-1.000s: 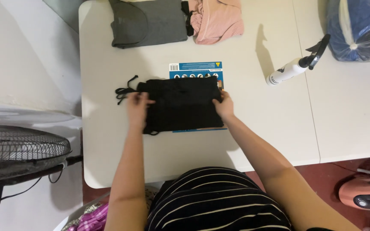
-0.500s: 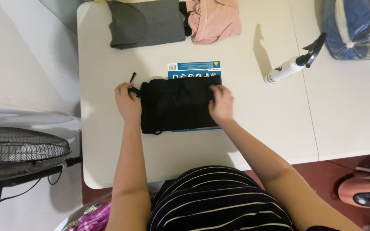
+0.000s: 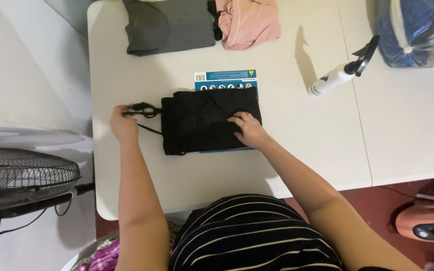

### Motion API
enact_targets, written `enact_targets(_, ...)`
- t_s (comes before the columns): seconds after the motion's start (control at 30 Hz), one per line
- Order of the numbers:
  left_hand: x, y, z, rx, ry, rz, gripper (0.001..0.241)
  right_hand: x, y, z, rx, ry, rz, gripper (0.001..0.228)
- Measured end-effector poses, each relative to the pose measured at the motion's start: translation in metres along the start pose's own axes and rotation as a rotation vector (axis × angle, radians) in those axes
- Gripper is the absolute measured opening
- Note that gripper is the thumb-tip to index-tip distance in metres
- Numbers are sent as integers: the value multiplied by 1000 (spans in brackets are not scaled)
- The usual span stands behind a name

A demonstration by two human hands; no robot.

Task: The person takes clothes from a white bucket, sprays them with a spray bottle, and folds them on a white table. They handle a black garment and a white garment, folding each into a neat stack.

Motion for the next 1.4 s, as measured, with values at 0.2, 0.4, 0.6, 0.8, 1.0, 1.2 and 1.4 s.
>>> enact_targets(0.2, 111, 24, -49, -51, 484, 117, 47, -6, 1, -2, -28, 9, 17, 59)
enact_targets(0.4, 250, 131, -35, -337, 652, 648, 45, -7, 0, 0, -39, -1, 40, 59)
enact_targets(0.6, 237, 146, 9, -636, 40, 788, 63, -9, 5, -23, 148, -293, -83, 46)
enact_targets(0.8, 144, 67, 1, -217, -205, 537, 62, 12, 22, -19, 331, -163, 143, 53)
enact_targets(1.0, 53, 54, 21, -262, -374, 285, 33, 1, 37, -34, 348, -391, 318, 96)
enact_targets(1.2, 113, 102, -4, -29, 83, 304, 34, 19, 6, -16, 297, -880, 650, 109)
enact_targets(1.4, 168, 172, -1, -985, 799, -267, 64, -1, -39, -54, 205, -1148, 516, 64)
Point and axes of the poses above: each hand's wrist, its own y-axis away from the middle knuckle, its own z-axis out of the palm, x = y × z, the point moved 1 cm from there along -y, towards the middle knuckle, and after that the axes turned 3 degrees about z, right-handed, at the moved point
